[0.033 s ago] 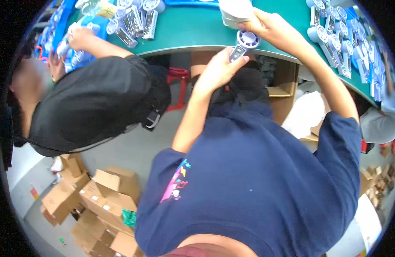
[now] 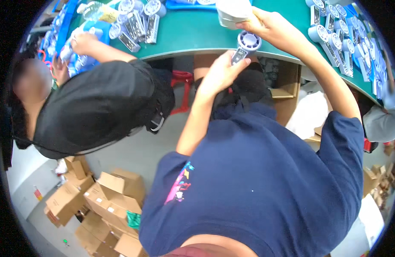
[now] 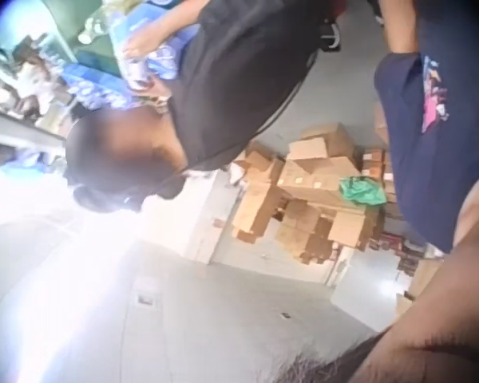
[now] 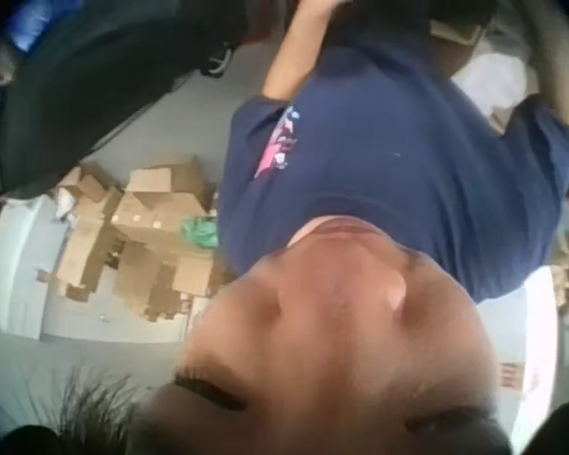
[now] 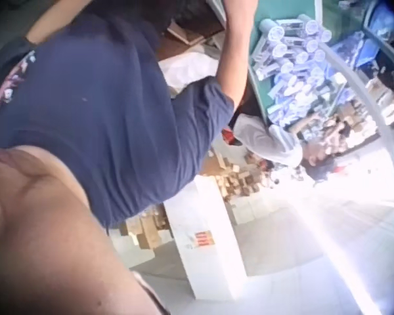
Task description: Assembling the components of handheld electronic fans on a production line.
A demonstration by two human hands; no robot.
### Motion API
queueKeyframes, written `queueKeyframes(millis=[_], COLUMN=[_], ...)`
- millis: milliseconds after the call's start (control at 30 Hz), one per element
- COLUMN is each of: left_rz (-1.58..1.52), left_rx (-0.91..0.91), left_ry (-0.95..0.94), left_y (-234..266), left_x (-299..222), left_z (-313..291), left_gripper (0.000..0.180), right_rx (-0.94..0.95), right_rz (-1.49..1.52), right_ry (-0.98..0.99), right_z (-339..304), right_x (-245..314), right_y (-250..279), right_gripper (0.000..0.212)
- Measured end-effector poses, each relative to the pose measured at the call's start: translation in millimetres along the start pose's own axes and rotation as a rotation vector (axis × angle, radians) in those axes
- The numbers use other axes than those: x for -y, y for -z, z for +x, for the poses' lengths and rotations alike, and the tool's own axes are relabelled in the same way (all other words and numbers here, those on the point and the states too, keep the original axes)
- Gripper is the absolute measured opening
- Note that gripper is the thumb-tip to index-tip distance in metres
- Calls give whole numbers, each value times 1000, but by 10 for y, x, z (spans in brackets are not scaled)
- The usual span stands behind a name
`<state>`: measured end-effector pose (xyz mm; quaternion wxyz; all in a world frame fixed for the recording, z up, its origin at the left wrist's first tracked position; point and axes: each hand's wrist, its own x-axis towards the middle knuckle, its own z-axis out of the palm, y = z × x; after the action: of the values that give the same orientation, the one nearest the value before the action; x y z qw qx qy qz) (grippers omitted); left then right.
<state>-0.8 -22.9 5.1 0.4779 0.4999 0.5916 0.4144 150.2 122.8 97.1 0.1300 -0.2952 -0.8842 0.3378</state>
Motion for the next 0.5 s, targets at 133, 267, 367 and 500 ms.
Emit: queueKeyframes(millis=[133, 267, 367, 500], left_rz=[2, 17, 39, 30], left_rx=[-30, 28, -14, -6], left_ry=[82, 92, 88, 139], left_y=[-77, -212, -257, -214], left_x=[-93, -136, -170, -80], left_z=[-6, 26, 16, 44], left_gripper=[39, 41, 40, 37], right_rx=[-183, 128, -54, 408], right_rz=[-33, -170, -133, -179], right_ry=[86, -19, 113, -544], right_z=[-18, -110, -171, -78], right_x=[121, 126, 281, 1100], right_y=[23, 114, 219, 605], right_gripper=[45, 41, 40, 40])
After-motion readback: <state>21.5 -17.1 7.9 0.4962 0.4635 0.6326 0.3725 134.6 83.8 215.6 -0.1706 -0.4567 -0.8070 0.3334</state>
